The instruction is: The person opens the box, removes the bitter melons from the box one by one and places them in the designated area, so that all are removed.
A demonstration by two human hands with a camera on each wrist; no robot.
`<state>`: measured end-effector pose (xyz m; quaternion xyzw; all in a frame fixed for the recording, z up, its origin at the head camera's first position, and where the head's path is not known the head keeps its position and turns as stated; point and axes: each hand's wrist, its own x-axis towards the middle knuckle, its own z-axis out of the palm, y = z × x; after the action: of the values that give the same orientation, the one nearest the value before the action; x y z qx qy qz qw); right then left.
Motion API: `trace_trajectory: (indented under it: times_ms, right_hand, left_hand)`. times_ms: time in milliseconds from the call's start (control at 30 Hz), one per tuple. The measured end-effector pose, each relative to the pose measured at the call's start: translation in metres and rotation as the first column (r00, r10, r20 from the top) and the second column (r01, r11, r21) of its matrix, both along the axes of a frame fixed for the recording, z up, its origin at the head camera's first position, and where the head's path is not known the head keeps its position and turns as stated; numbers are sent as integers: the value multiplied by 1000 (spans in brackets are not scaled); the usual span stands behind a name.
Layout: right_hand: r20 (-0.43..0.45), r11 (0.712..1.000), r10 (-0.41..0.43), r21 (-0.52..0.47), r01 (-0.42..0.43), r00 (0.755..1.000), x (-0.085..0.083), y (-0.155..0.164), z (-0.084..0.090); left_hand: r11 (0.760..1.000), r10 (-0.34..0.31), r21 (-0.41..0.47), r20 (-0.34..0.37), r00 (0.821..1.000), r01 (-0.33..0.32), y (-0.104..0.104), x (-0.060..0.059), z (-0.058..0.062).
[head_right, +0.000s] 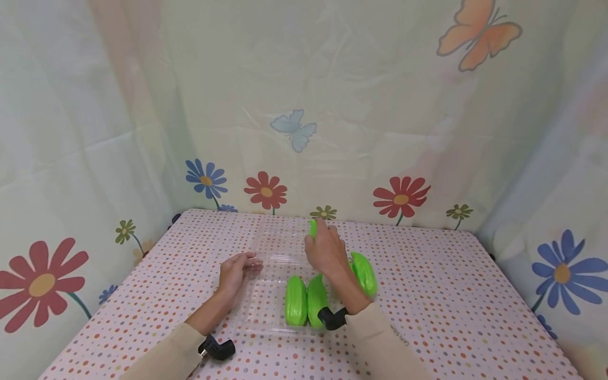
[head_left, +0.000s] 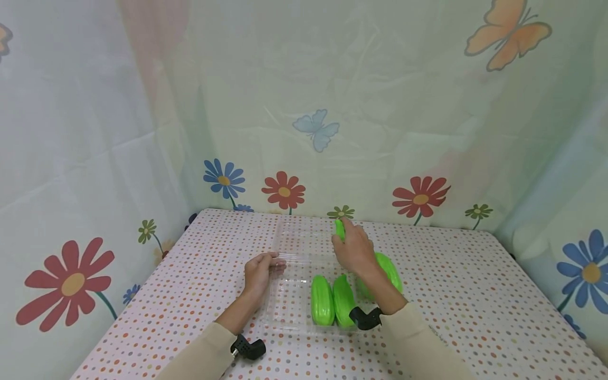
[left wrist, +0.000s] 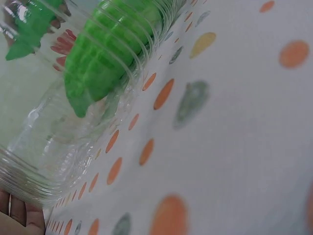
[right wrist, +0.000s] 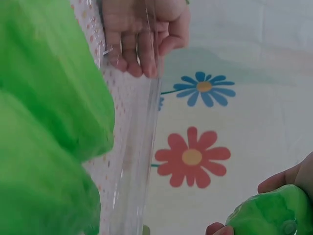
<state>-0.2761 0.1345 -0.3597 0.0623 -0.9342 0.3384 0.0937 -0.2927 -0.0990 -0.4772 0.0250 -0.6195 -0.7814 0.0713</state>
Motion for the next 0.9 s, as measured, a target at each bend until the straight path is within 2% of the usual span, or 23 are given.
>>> trace_trajectory:
  times_ms: [167,200,400,433,667,900]
  right_hand:
    - [-6,999,-20,25,20,1000,-6,13,1]
    - [-2,999,-24,21,24,1000,-7,15,1]
    - [13,999,-29,-28,29,999,-9,24,0]
    - [16,999,-32,-31,33,999,-9,26,0]
    - [13,997,-51,-50,51,999,-9,46,-1]
    - [32,992,-103,-66,105,994,-8,65,-8]
  left_hand:
    - [1000,-7,-5,9,1000,8,-1,0,-1]
    - [1000,-13,-4,16,1000,13,-1,2,3]
    - [1000,-14,-10,18,1000,14,-2,1,4]
    - [1000,-7,-10,12,1000,7,-2,-1,0]
    - [1000,3,-11,2,1000,-3,-1,0,1]
    - [1000,4,-3,13,1000,-3,0,-1,1]
